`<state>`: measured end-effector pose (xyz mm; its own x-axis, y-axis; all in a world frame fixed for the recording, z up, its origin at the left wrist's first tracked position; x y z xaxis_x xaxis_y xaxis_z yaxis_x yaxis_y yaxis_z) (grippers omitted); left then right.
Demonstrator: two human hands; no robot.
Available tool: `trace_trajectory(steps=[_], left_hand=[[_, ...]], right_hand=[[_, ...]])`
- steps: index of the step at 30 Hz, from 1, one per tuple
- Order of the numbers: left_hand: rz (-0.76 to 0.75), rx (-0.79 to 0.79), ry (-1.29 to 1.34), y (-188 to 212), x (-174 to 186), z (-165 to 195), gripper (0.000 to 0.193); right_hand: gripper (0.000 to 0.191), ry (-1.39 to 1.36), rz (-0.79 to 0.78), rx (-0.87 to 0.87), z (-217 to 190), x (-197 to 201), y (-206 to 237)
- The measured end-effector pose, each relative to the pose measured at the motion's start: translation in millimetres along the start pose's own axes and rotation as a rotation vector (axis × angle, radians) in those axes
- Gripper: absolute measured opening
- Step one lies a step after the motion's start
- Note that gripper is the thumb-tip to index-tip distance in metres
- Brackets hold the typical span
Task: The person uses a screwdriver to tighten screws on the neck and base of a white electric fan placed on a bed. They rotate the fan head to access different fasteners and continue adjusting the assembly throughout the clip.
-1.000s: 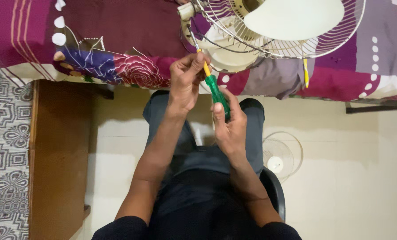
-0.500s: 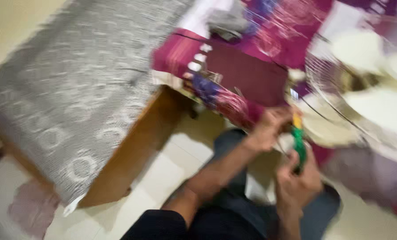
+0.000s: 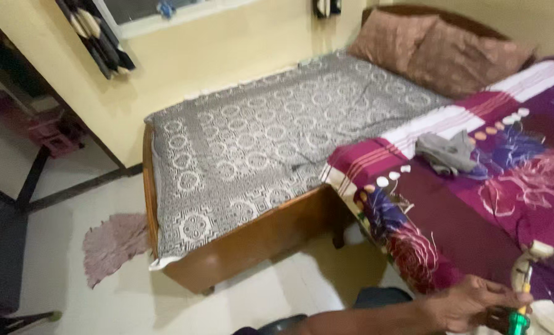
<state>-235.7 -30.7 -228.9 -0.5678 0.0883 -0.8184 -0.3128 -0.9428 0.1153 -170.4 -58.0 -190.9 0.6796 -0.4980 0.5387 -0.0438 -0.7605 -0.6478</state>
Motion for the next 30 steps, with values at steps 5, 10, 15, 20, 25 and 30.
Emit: trace_trajectory(steps=[5,10,15,20,25,30], left_hand=[[-0.017,0.051,0.032,-3,-3,7,0.029],[-0.025,-0.017,-0.012,-1,-7,5,0.027],[0.013,-0.047,0.006,17,-17,5,0.021],[0.100,-0.032,-0.187,49,-35,18,0.029],[0.105,-0.008,-0.068,66,-51,28,0.025],[0.046,0.008,0.043,80,-70,39,0.030]], right_hand=[[0.041,0.001,-0.026,-0.010,4,-9,-5],[0.044,-0.186,-0.088,0.035,10,3,-11],[0.047,-0.615,-0.234,0.020,-23,69,7],[0.038,-0.279,-0.032,0.078,-87,164,40],[0.030,-0.031,-0.088,0.024,-110,181,32],[0.023,-0.036,-0.115,-0.175,-111,180,34]])
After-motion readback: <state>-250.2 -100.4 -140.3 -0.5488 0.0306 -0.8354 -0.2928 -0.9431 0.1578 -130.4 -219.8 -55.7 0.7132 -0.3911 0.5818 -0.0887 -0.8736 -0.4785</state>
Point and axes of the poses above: each hand's wrist, its own y-axis away from the middle knuckle, its own x-axis out of the back of the hand, z = x × y, the point moved 8 cm from there along -y, towards the middle knuckle, and after that the axes turned 14 degrees about x, right-handed, at the moved point
